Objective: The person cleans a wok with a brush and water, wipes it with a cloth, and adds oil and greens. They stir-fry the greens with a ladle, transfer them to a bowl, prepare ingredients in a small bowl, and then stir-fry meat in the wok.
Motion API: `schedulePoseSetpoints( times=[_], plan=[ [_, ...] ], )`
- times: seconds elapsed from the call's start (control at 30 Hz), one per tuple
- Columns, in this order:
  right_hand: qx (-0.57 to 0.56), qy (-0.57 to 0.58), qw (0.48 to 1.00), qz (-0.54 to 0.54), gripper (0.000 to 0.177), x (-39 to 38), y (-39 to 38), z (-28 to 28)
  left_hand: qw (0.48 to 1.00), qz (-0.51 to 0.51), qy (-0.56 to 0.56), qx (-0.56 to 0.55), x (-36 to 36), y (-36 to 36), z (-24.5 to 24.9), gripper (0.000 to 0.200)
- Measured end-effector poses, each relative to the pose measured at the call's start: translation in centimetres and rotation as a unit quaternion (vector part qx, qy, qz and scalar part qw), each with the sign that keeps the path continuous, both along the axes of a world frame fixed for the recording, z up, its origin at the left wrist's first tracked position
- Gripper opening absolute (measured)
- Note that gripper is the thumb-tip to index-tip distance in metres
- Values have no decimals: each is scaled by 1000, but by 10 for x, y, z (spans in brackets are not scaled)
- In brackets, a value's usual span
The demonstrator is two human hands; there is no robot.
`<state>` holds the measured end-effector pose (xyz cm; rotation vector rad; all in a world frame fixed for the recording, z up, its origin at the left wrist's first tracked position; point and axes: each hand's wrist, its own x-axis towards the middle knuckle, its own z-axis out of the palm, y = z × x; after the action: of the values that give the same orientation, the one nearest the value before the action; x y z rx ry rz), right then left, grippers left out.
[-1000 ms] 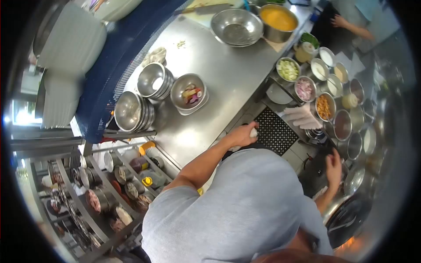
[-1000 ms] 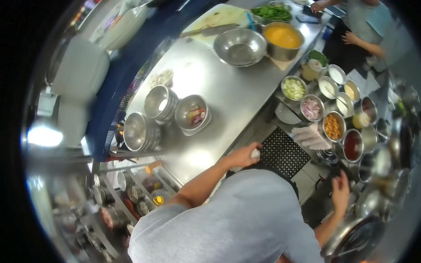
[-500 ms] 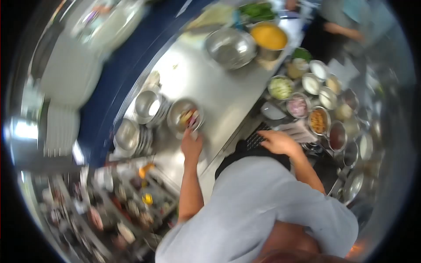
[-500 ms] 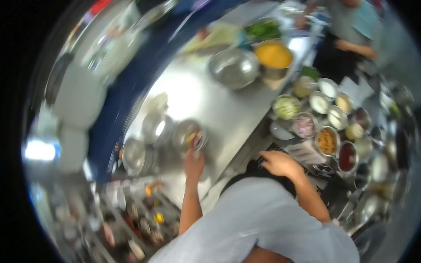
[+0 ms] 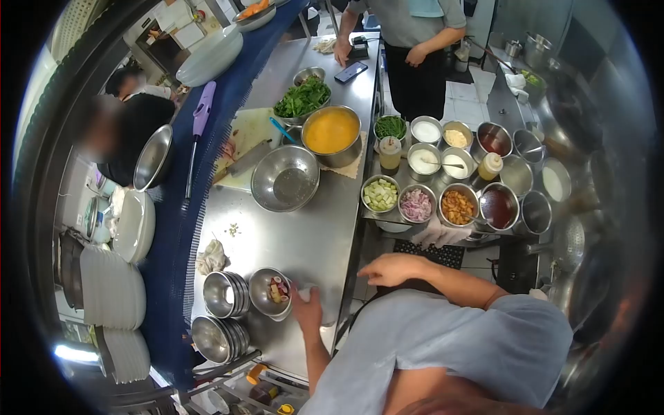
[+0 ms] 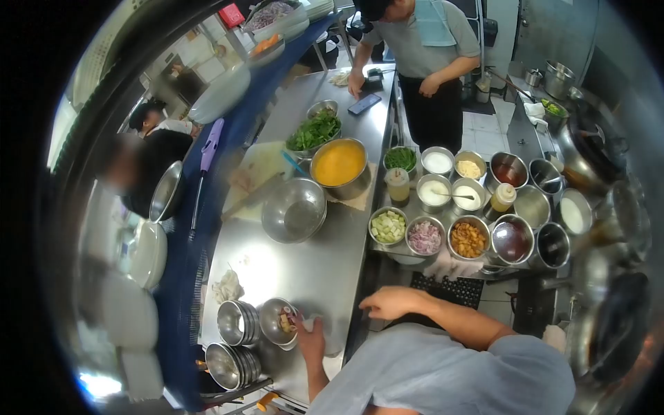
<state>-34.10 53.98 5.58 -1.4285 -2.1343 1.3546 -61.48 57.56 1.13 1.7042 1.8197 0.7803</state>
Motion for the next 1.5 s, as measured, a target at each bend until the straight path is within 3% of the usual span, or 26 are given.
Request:
schedulePoseSetpoints(
  times=[0.03, 0.13, 0.27, 0.37, 0.4, 0.43, 0.5, 0.63, 0.67, 0.77, 0.83, 0.87, 1.0, 1.17, 1.27, 1.33, 1.4, 1.43, 1.5],
  plan=[
    [-18, 25, 999, -35, 39, 7, 15, 12, 998, -54, 10, -7, 6, 6, -3, 45],
    [138, 51, 979, -142, 32, 35, 65, 24, 991, -120, 38, 32, 36, 27, -23, 30],
    [266, 33, 929, -255, 28, 101, 177, 83, 981, -131, 44, 133, 83, 65, -39, 26],
    [338, 50, 884, -320, 23, 169, 307, 64, 976, -101, 142, 127, 113, 90, -58, 32],
    [351, 54, 866, -353, 24, 193, 356, 46, 978, -100, 156, 93, 113, 98, -85, 38],
    [359, 60, 848, -386, 25, 212, 399, 22, 978, -90, 169, 85, 119, 98, -82, 38],
    [359, 18, 840, -407, 27, 246, 470, -12, 973, -48, 210, 86, 141, 104, -73, 39],
    [201, 56, 881, -425, 30, 271, 555, -44, 969, -37, 232, 73, 139, 109, -83, 38],
    [115, -84, 936, -323, 27, 279, 578, -49, 969, -30, 239, 64, 139, 111, -84, 38],
    [16, -218, 959, -181, 21, 287, 596, -62, 966, 1, 246, 80, 143, 113, -90, 38],
    [-101, 27, 942, -320, 20, 290, 590, -65, 964, 20, 248, 97, 142, 117, -92, 35],
    [-109, 66, 939, -319, 22, 288, 586, -64, 963, 26, 252, 95, 142, 115, -91, 35],
    [-63, 158, 932, -322, 30, 278, 569, -42, 961, 48, 256, 94, 145, 122, -87, 33],
    [5, 190, 923, -335, 33, 282, 533, 6, 966, 25, 241, 88, 136, 115, -85, 37],
    [66, 237, 913, -325, 34, 283, 491, 40, 979, -29, 181, 93, 124, 114, -68, 33],
    [93, 230, 906, -343, 32, 274, 443, 64, 991, -4, -130, -28, 127, 112, -30, 27],
    [110, 244, 892, -365, 29, 255, 378, 83, 928, 43, -362, -73, 136, 125, 2, 26],
    [132, 223, 886, -386, 29, 247, 342, 82, 863, 76, -473, -158, 141, 131, 30, 31],
    [133, 152, 877, -436, 28, 221, 253, 91, 786, -13, -571, -237, 140, 158, 35, 38]
  ],
)
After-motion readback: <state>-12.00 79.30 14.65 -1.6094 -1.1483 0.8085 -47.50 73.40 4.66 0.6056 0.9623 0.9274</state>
